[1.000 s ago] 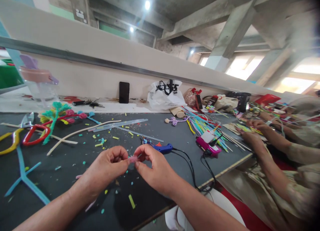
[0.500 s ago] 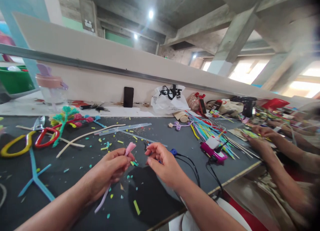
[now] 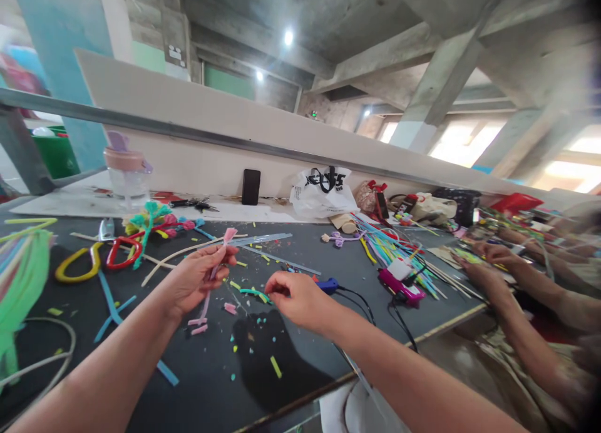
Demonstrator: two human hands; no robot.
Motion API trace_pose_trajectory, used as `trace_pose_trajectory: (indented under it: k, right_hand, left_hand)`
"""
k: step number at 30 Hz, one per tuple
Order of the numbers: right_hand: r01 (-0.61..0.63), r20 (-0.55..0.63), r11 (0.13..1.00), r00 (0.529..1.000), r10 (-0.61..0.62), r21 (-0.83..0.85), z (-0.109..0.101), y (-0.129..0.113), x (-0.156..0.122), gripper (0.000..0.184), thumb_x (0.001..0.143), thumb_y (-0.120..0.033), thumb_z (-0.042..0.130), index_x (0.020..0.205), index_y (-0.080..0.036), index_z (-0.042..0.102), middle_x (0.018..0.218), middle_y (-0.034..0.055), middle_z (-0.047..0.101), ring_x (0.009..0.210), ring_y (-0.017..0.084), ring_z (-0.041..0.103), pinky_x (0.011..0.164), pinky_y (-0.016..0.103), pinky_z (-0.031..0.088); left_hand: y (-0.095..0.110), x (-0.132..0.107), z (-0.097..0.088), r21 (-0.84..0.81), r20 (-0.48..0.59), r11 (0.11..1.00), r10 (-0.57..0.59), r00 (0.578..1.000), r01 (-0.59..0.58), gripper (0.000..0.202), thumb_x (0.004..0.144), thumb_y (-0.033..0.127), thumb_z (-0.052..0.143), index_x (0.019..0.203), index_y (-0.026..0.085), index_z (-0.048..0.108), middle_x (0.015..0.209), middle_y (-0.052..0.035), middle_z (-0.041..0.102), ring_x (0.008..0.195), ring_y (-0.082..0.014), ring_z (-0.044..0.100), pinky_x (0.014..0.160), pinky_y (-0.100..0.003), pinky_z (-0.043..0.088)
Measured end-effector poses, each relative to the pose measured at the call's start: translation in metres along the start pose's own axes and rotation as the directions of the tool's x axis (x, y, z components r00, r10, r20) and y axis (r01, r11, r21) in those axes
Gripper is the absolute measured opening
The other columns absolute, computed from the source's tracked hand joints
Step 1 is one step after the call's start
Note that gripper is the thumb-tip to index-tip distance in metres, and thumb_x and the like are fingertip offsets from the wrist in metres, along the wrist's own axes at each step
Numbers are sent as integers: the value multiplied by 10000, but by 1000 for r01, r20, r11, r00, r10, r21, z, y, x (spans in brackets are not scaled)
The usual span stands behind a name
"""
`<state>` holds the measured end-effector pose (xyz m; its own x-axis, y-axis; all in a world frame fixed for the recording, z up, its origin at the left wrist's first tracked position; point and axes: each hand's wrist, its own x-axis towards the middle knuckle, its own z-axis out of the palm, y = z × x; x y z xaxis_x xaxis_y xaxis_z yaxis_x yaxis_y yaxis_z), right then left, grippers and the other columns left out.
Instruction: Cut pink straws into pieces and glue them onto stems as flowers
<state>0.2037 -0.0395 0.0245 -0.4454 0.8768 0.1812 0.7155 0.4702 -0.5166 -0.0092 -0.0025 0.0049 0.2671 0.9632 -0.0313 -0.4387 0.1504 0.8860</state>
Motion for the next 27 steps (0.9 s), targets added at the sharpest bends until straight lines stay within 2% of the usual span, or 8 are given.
trace_pose_trajectory:
  k: [3, 7, 11, 16, 19, 23, 25, 27]
  right_hand:
    - [47, 46, 994, 998, -43, -100, 12, -11, 22, 201, 725, -83, 494, 810, -182, 647, 716, -6, 647, 640, 107, 564, 595, 201, 401]
    - [105, 130, 988, 987, -91, -110, 40, -21, 45, 192, 717, -98, 525, 826, -182, 660, 783, 9, 679, 714, 119, 606, 625, 189, 418]
    - [189, 211, 974, 964, -161, -121, 68, -36, 51, 176, 735, -123, 535, 849, -187, 653, 845, 19, 678, 766, 133, 615, 633, 189, 421]
    - [243, 298, 951, 937, -179, -193, 91, -50, 53, 75, 733, -220, 601, 757, -170, 651, 791, 41, 672, 706, 166, 624, 554, 210, 414]
    - [261, 311, 933, 934, -179, -248, 88, -53, 49, 66, 697, -191, 608, 750, -167, 640, 806, 58, 672, 691, 195, 625, 527, 236, 408]
    - [277, 263, 916, 943, -202, -291, 62, -45, 23, 160, 703, -131, 554, 851, -167, 605, 773, 52, 669, 664, 184, 617, 529, 233, 408]
    - [279, 222, 937, 947, -232, -211, 44, -35, 5, 115, 757, -131, 530, 833, -180, 601, 756, 29, 666, 685, 156, 615, 578, 214, 420]
    - [294, 118, 953, 951, -285, -71, 26, -22, -9, 139, 813, -115, 494, 862, -177, 607, 823, 24, 670, 763, 128, 612, 680, 196, 431]
  left_hand:
    - [3, -1, -4, -18, 23, 999, 29, 999, -28, 198, 739, 274, 639, 852, 112, 623, 702, -2, 533, 427, -6, 382, 333, -101, 216]
    - [7, -1, -8, -55, 16, 996, 69, 998, -68, 191, 747, 271, 630, 842, 105, 617, 661, 2, 524, 408, -9, 371, 330, -105, 226]
    - [11, -1, -11, -100, 52, 991, 97, 994, -92, 168, 765, 260, 607, 837, 108, 610, 654, 5, 512, 390, -4, 345, 311, -100, 182]
    - [10, -3, -9, -98, 81, 992, 83, 993, -75, 151, 766, 243, 605, 839, 110, 609, 657, 4, 512, 386, 2, 323, 314, -101, 167]
    - [6, -2, -9, -51, 101, 998, 44, 994, -39, 174, 768, 271, 608, 847, 117, 611, 660, 8, 510, 392, 4, 324, 326, -108, 166]
    - [-2, -1, -5, 50, 159, 999, -13, 987, 5, 218, 782, 315, 593, 879, 121, 617, 644, 17, 500, 403, 4, 329, 348, -120, 149]
    - [-7, -3, 1, 109, 189, 994, -51, 981, 31, 242, 792, 331, 577, 914, 125, 614, 643, 19, 503, 405, 2, 323, 354, -129, 144]
    - [-11, -6, 9, 158, 211, 986, -93, 973, 60, 255, 803, 344, 560, 940, 134, 602, 631, 26, 505, 402, -3, 307, 359, -137, 152]
